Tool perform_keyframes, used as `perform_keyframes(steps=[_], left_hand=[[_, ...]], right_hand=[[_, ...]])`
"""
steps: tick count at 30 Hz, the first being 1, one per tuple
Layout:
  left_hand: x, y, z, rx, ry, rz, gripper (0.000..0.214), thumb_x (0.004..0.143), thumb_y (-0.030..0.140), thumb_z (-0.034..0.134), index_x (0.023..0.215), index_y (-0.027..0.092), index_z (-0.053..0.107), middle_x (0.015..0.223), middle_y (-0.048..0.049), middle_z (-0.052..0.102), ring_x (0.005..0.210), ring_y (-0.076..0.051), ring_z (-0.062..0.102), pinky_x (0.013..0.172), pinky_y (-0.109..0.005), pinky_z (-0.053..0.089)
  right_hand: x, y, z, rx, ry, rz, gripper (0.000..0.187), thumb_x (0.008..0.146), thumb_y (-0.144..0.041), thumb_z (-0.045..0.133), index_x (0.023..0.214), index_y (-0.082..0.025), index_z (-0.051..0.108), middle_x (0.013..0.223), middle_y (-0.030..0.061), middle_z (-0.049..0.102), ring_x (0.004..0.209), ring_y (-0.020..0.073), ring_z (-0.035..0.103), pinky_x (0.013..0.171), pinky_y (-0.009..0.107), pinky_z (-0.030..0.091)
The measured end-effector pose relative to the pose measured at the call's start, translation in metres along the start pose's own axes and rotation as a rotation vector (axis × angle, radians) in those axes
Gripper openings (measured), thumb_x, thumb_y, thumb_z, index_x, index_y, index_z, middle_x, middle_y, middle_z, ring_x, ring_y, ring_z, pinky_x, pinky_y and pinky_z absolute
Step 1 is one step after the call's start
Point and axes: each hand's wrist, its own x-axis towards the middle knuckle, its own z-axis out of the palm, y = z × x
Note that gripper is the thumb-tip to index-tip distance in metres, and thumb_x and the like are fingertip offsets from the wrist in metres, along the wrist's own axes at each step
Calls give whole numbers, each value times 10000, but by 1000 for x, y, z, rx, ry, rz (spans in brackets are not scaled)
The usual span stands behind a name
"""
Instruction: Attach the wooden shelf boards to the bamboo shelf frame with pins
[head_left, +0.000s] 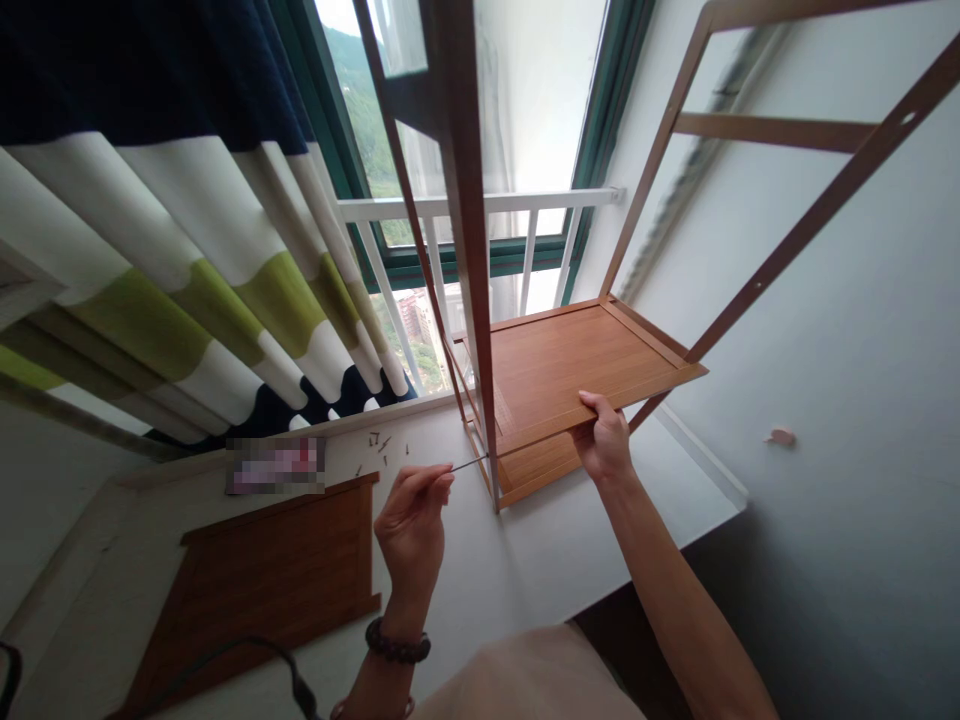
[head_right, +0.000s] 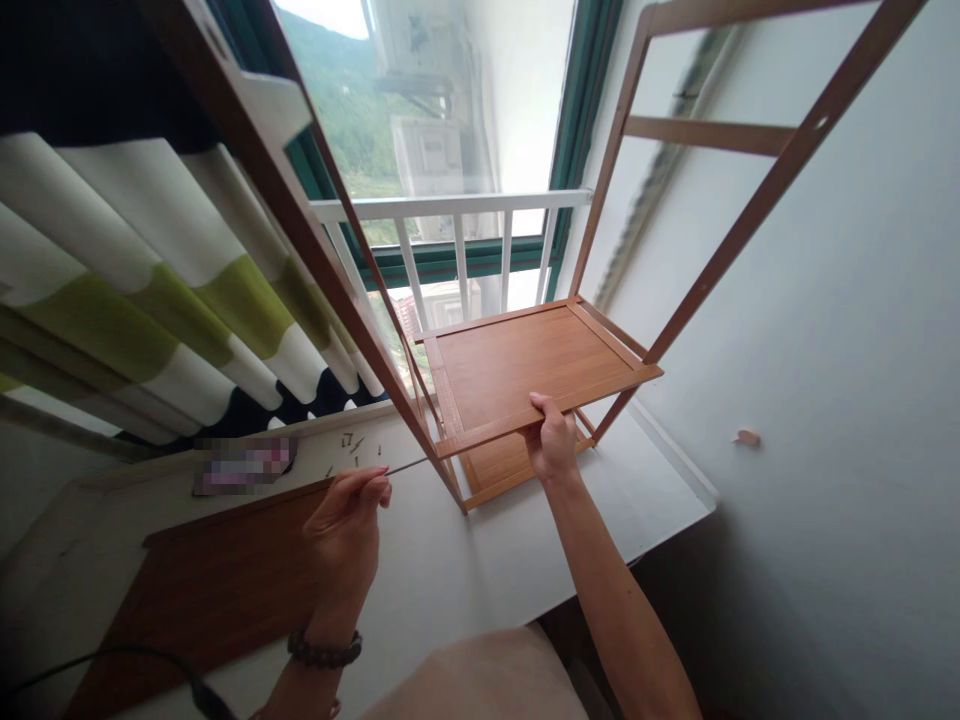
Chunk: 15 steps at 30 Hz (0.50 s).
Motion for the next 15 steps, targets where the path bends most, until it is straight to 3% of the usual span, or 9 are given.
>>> perform_keyframes(steps=[7, 15], left_hand=[[-5, -2, -4, -49, -29, -156, 171, 761, 251, 600, 902, 186, 673, 799, -36, 675, 640, -116, 576, 666, -284, 478], [-5, 0, -7, -73, -70, -307, 324, 741, 250, 625, 1055, 176, 596, 872, -57, 688, 648, -112, 606, 673, -272, 497]], right_hand=[[-1, 1, -1, -2, -8, -11, 227, 572, -138, 674, 767, -171, 562, 658, -68, 586, 575, 89, 571, 512, 209, 501], [0, 1, -1, -11, -2, 7, 239, 571, -145, 676, 767, -173, 544, 632, -65, 573, 572, 101, 575, 499, 216, 504]])
